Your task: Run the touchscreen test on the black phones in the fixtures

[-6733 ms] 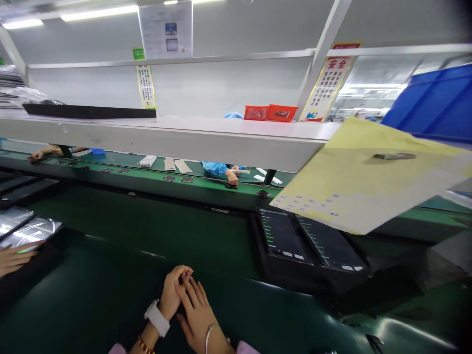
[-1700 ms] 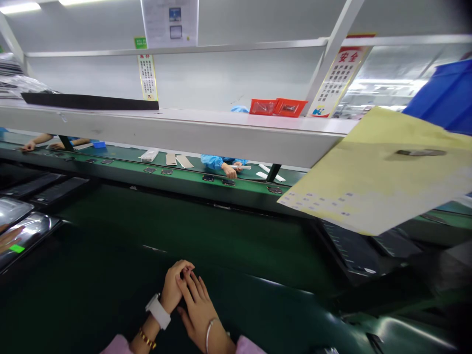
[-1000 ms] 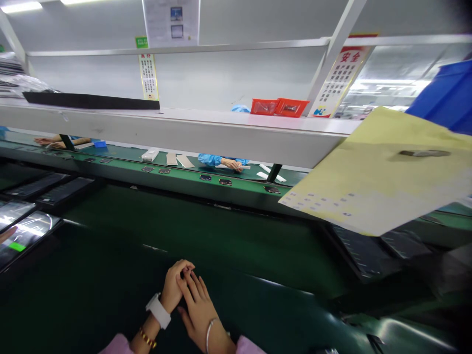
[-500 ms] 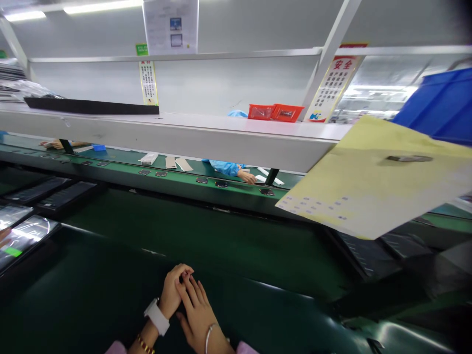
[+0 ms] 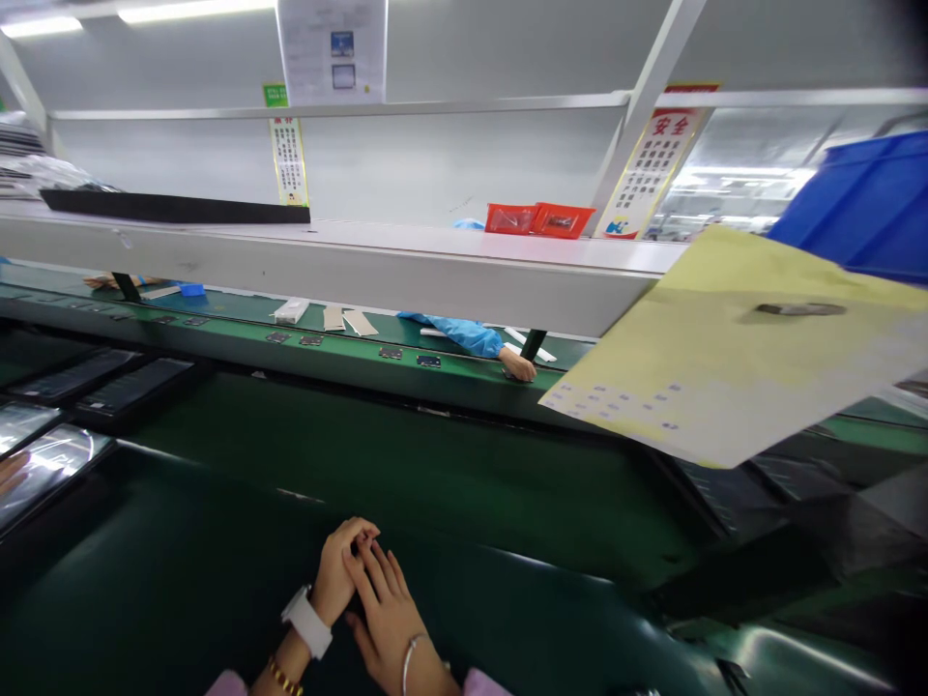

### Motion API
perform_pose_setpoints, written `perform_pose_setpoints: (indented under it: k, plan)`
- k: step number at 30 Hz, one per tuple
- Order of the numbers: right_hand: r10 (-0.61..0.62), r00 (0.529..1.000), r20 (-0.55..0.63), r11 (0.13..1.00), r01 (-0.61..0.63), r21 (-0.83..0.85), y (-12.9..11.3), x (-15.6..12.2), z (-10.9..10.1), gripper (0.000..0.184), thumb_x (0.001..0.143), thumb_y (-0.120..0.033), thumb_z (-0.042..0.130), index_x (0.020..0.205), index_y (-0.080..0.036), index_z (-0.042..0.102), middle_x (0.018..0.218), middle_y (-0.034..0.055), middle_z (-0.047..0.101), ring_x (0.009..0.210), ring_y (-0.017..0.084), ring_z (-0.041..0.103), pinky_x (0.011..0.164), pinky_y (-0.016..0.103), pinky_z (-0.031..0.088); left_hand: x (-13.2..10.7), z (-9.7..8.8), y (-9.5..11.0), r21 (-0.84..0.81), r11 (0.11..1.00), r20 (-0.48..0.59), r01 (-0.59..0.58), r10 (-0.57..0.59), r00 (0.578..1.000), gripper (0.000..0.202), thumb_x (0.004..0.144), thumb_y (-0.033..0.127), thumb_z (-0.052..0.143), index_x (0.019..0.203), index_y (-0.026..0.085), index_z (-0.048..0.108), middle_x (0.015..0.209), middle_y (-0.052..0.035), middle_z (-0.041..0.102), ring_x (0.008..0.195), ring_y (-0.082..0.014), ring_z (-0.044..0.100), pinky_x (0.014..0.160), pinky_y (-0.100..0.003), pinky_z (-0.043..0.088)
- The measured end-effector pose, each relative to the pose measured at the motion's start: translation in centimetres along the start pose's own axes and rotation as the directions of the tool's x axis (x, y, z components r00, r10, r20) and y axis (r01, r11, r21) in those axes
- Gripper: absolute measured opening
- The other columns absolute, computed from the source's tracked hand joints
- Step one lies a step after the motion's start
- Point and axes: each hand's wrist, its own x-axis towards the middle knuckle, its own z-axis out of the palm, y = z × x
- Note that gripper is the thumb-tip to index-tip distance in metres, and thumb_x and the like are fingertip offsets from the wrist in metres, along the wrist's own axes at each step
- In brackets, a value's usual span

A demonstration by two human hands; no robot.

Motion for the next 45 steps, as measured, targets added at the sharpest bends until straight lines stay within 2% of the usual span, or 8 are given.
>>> perform_pose_setpoints:
  k: [3,7,17,29,37,45]
  plan:
    - [-0.012,1.0,-0.02,1.0,0.012,-0.002,0.02,-0.03,0.05,0.088,0.081,-0.011,0.053,0.16,-0.024,0.015,0.165,0.0083,0.016,0.152,0.03,0.015,0.122,0.058,0.019,0.03,0.04,-0.01,0.012,1.0,0.001,0.002,-0.002,1.0,0.025,0.087,0.034,0.05,0.087,0.018,0.07,0.083,-0.0069,0.067,0.078,-0.0217,0.064,0.073,-0.032,0.051]
    - [-0.001,1.0,-0.002,1.0,0.0,-0.02,-0.2,-0.06,-0.2,0.086,0.082,-0.012,0.052,0.16,-0.021,0.015,0.165,0.01,0.014,0.152,0.03,0.013,0.123,0.058,0.018,0.11,-0.03,0.14,0.002,1.0,0.005,0.01,-0.01,1.0,0.023,0.084,0.032,0.053,0.086,0.017,0.069,0.083,-0.0071,0.068,0.078,-0.0221,0.064,0.074,-0.032,0.051]
    - [0.011,0.999,0.034,1.0,-0.01,-0.015,-0.52,-0.19,-0.71,0.087,0.082,-0.01,0.05,0.16,-0.022,0.013,0.166,0.01,0.01,0.153,0.029,0.009,0.124,0.056,0.015,0.12,-0.05,0.52,0.003,0.999,0.013,0.032,-0.032,0.999,0.022,0.082,0.033,0.054,0.086,0.018,0.069,0.085,-0.0077,0.068,0.079,-0.0229,0.064,0.075,-0.034,0.051]
    - [-0.005,1.0,-0.016,1.0,0.005,0.002,-0.17,-0.04,-0.25,0.087,0.082,-0.011,0.052,0.16,-0.024,0.015,0.165,0.0087,0.012,0.152,0.03,0.012,0.123,0.058,0.019,0.02,-0.15,0.51,0.0,0.999,0.018,0.044,-0.044,0.999,0.025,0.083,0.036,0.053,0.086,0.018,0.069,0.084,-0.0075,0.068,0.079,-0.0231,0.064,0.075,-0.034,0.051]
    - [0.007,1.0,0.017,1.0,-0.007,-0.011,-0.41,-0.2,-0.47,0.087,0.081,-0.01,0.049,0.16,-0.021,0.015,0.166,0.0097,0.009,0.153,0.029,0.008,0.124,0.056,0.015,0.18,-0.17,0.54,0.003,1.0,0.008,0.026,-0.026,1.0,0.025,0.083,0.037,0.053,0.084,0.018,0.069,0.083,-0.0075,0.068,0.077,-0.0228,0.064,0.074,-0.033,0.051]
    - [0.012,1.0,0.022,1.0,-0.011,-0.012,-0.35,-0.09,-0.39,0.087,0.081,-0.011,0.05,0.16,-0.021,0.014,0.166,0.0095,0.011,0.153,0.029,0.011,0.124,0.056,0.016,0.28,0.14,0.53,0.031,0.999,0.017,0.018,-0.019,1.0,0.023,0.084,0.033,0.052,0.086,0.019,0.07,0.084,-0.0072,0.069,0.078,-0.0226,0.065,0.074,-0.034,0.053]
